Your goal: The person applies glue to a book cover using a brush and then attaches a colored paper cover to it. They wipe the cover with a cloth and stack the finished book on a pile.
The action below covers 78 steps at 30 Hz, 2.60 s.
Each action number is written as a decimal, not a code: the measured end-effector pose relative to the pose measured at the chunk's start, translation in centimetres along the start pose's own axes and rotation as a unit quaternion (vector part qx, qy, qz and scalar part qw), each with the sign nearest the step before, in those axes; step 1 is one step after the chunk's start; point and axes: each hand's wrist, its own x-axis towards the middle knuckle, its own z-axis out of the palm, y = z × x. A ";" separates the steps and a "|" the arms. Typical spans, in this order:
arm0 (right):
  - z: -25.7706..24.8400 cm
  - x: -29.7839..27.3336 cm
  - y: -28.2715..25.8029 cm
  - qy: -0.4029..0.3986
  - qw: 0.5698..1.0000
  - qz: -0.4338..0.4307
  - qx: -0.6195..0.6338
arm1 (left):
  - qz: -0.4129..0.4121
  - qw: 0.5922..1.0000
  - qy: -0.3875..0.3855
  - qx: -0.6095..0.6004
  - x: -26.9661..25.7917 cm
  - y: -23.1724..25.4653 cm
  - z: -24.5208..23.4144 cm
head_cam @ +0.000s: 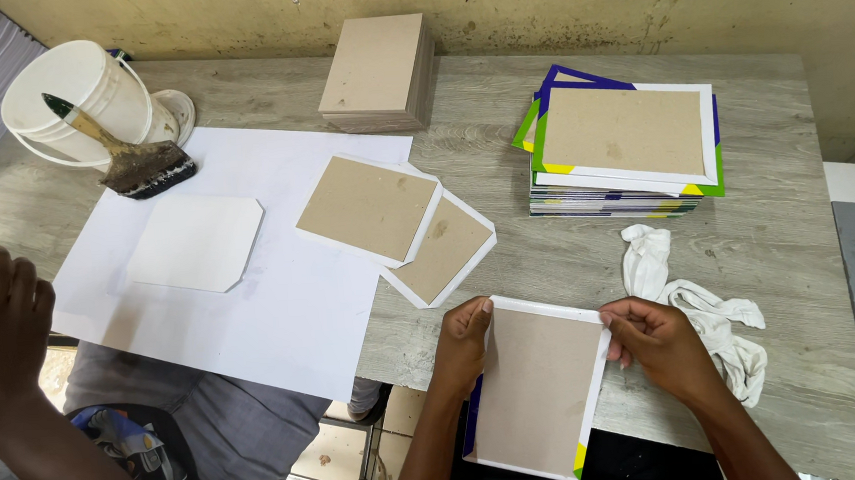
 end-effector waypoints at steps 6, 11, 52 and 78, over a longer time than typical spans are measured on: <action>-0.2 0.4 0.7 -0.011 1.000 0.010 0.020 | 0.003 1.000 0.002 -0.004 -0.2 0.2 0.0; -0.8 0.8 1.9 -0.050 0.991 0.025 0.123 | 0.007 1.000 0.008 -0.014 -0.3 0.1 0.1; 3.6 0.0 3.2 0.124 0.945 0.068 0.295 | 0.011 0.997 0.065 -0.035 -1.7 -0.4 0.9; -0.4 6.9 7.1 0.075 0.990 -0.036 0.118 | -0.037 0.966 -0.227 0.115 4.1 3.0 -1.7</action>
